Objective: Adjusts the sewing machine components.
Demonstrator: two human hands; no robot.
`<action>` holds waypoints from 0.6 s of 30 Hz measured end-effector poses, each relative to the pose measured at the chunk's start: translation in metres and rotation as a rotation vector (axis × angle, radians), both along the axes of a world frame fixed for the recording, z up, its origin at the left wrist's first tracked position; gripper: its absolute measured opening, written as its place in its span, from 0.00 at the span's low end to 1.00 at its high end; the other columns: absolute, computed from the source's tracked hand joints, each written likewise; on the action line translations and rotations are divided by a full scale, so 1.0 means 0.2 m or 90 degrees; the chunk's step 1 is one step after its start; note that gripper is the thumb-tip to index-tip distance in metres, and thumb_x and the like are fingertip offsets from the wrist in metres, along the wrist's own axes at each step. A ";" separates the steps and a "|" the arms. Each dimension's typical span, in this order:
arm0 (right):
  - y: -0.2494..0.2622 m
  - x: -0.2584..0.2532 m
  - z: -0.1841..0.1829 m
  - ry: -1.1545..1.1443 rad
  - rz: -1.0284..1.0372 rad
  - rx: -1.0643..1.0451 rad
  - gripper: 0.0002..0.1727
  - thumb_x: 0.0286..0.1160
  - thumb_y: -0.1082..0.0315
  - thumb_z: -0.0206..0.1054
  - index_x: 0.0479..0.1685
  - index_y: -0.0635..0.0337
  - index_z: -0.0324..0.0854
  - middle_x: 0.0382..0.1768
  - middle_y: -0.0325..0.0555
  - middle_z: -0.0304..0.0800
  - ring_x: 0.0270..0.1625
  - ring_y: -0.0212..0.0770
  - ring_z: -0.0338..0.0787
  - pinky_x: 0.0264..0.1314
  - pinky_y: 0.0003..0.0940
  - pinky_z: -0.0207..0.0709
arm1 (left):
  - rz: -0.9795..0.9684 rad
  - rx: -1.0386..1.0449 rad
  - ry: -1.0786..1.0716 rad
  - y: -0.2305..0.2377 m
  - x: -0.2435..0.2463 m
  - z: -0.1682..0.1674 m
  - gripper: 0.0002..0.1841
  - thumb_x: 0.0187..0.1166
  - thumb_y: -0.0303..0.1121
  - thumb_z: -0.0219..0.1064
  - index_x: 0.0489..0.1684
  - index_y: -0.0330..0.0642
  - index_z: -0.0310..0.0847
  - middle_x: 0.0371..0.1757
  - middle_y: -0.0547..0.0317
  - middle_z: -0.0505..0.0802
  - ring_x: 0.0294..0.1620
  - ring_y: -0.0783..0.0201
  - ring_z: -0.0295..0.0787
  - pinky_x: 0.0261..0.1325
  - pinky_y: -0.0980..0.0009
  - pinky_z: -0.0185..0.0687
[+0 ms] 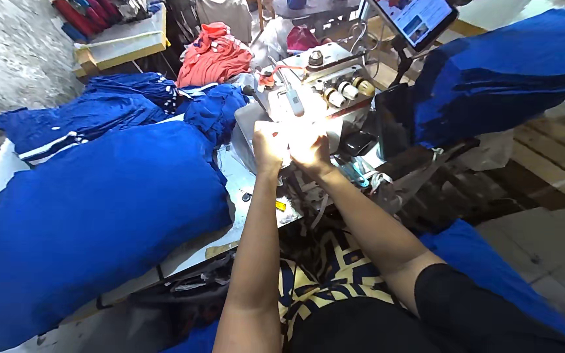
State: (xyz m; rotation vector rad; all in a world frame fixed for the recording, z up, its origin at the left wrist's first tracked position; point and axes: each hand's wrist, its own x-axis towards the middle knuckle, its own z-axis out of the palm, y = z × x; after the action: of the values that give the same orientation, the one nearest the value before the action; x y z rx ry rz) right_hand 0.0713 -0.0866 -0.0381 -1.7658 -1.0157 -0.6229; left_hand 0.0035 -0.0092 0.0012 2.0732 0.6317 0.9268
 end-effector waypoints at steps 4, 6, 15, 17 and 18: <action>0.01 0.00 -0.02 0.004 -0.011 0.015 0.13 0.66 0.67 0.73 0.37 0.72 0.89 0.39 0.65 0.92 0.50 0.63 0.92 0.56 0.57 0.80 | 0.000 -0.034 0.004 0.01 0.03 -0.01 0.09 0.77 0.23 0.67 0.46 0.22 0.86 0.55 0.37 0.87 0.57 0.54 0.84 0.65 0.63 0.79; 0.01 -0.02 -0.02 0.018 -0.005 0.019 0.14 0.67 0.66 0.73 0.39 0.73 0.89 0.41 0.67 0.92 0.51 0.63 0.92 0.57 0.56 0.81 | 0.007 -0.020 0.026 0.01 0.02 -0.01 0.10 0.76 0.23 0.66 0.48 0.22 0.84 0.57 0.36 0.86 0.59 0.51 0.83 0.67 0.57 0.78; -0.07 0.00 0.00 0.077 0.102 0.092 0.15 0.59 0.71 0.75 0.43 0.75 0.89 0.37 0.61 0.93 0.43 0.48 0.93 0.51 0.41 0.84 | -0.005 0.048 -0.006 0.05 0.02 -0.09 0.14 0.79 0.30 0.66 0.53 0.25 0.82 0.53 0.38 0.89 0.59 0.49 0.85 0.67 0.50 0.76; -0.07 0.00 0.02 0.104 0.121 0.086 0.12 0.62 0.73 0.74 0.41 0.75 0.88 0.35 0.59 0.92 0.40 0.45 0.92 0.48 0.39 0.83 | -0.032 0.055 -0.022 0.04 0.00 -0.09 0.14 0.76 0.28 0.66 0.53 0.24 0.82 0.57 0.36 0.87 0.63 0.47 0.82 0.70 0.48 0.72; -0.07 0.00 0.03 0.123 0.128 0.081 0.11 0.63 0.74 0.73 0.41 0.75 0.88 0.35 0.58 0.92 0.39 0.44 0.91 0.47 0.38 0.83 | -0.058 0.057 -0.030 0.03 -0.02 -0.08 0.15 0.74 0.25 0.66 0.54 0.22 0.82 0.60 0.34 0.85 0.66 0.45 0.80 0.72 0.48 0.70</action>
State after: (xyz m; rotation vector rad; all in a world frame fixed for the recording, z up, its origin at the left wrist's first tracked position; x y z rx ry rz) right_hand 0.0708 -0.1007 -0.0323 -1.5565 -0.9829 -0.3739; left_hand -0.0007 -0.0035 -0.0144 2.1339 0.4738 0.9648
